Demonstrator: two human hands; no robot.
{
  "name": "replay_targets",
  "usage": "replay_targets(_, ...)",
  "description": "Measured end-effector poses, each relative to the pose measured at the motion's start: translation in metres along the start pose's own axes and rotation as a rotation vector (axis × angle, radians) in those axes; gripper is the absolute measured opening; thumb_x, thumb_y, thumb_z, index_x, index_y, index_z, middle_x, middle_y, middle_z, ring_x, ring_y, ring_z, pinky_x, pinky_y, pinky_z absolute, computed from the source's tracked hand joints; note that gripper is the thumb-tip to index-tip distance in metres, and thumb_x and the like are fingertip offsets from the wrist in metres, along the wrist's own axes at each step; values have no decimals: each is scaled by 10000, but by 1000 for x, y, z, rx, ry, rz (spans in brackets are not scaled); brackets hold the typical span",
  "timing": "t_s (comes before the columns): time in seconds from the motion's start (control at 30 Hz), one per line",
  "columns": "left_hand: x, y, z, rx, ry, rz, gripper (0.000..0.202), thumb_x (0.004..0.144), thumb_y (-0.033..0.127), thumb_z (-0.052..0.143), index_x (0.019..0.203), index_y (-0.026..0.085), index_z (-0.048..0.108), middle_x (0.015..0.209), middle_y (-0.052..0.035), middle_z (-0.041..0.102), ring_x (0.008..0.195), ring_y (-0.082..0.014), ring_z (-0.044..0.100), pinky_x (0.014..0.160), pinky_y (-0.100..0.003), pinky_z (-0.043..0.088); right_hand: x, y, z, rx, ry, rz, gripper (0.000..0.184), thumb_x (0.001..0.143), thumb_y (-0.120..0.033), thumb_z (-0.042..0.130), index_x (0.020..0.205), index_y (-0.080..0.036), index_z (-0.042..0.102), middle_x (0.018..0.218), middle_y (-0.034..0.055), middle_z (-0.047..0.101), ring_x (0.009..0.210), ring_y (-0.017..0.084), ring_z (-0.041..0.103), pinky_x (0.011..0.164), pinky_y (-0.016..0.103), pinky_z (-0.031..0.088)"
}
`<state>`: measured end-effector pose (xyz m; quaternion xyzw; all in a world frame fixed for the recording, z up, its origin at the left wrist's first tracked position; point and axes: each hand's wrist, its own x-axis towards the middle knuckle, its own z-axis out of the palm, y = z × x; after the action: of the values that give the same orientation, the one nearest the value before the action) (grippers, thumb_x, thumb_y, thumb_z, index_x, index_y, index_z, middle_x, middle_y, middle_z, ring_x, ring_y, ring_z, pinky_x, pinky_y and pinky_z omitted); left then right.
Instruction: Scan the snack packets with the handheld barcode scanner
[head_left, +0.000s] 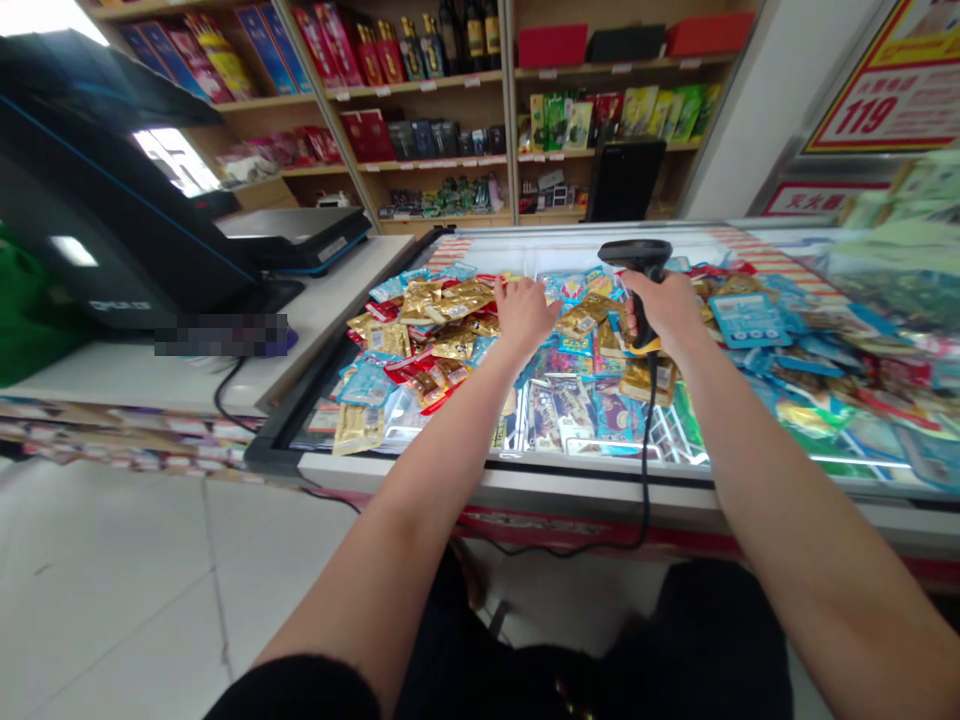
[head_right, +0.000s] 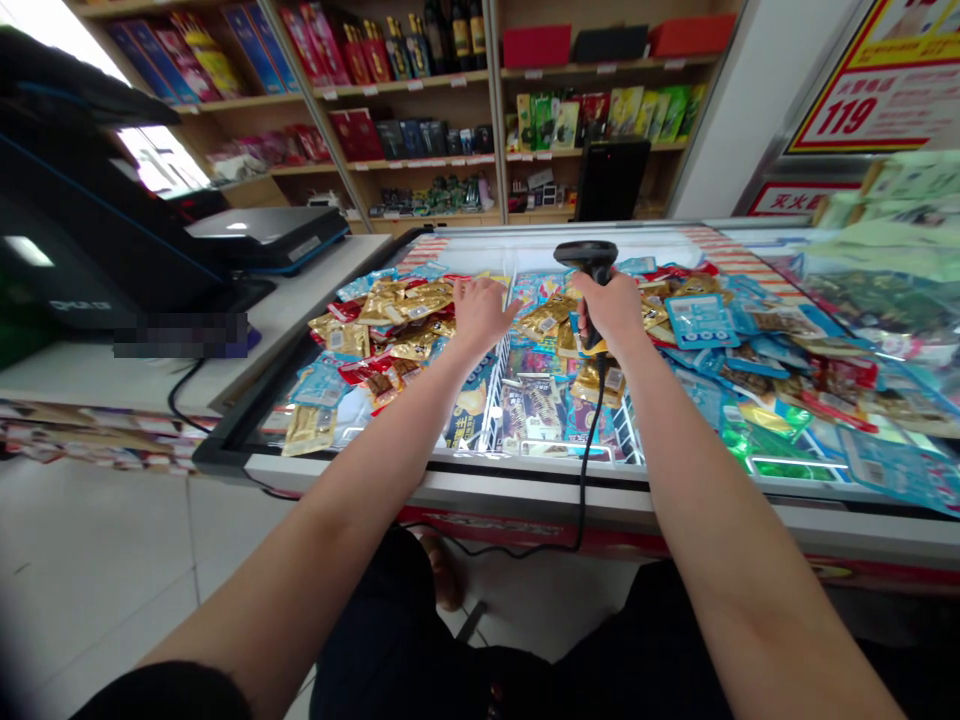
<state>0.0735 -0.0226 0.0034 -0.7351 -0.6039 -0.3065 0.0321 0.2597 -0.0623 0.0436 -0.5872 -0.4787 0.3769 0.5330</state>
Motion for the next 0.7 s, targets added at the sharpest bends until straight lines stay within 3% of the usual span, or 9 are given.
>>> replay_targets(0.17,-2,14,27,50,-171,49,475,816,564,599,1040,158,701,1192,-188,636,1228,-374,502,1158,-553,180,3,1,-2,-10,7,-3,156,765,-292,674,727,-213,545,481,-11,539,371,145,473,369,280,393)
replay_targets(0.33,2,25,29,-7,-267,2,478,753,565,686,1013,164,673,1230,-195,618,1233,-375,504,1089,-519,314,2,1,-3,7,26,2,135,779,-303,657,794,-204,565,476,-15,532,377,151,472,376,281,395)
replay_targets(0.5,7,24,26,-212,-225,-129,506,717,383,766,1130,169,566,1131,-167,657,1121,-333,577,945,-414,429,1,0,-1,-9,20,1,139,773,-298,670,795,-201,574,491,-11,531,389,143,470,380,278,394)
replay_targets(0.7,19,5,23,-420,-115,-157,215,757,180,650,957,205,576,997,-69,676,971,-231,615,880,-314,433,1,2,-1,1,-30,-37,196,764,-330,685,763,-221,522,507,-9,532,386,142,478,373,280,384)
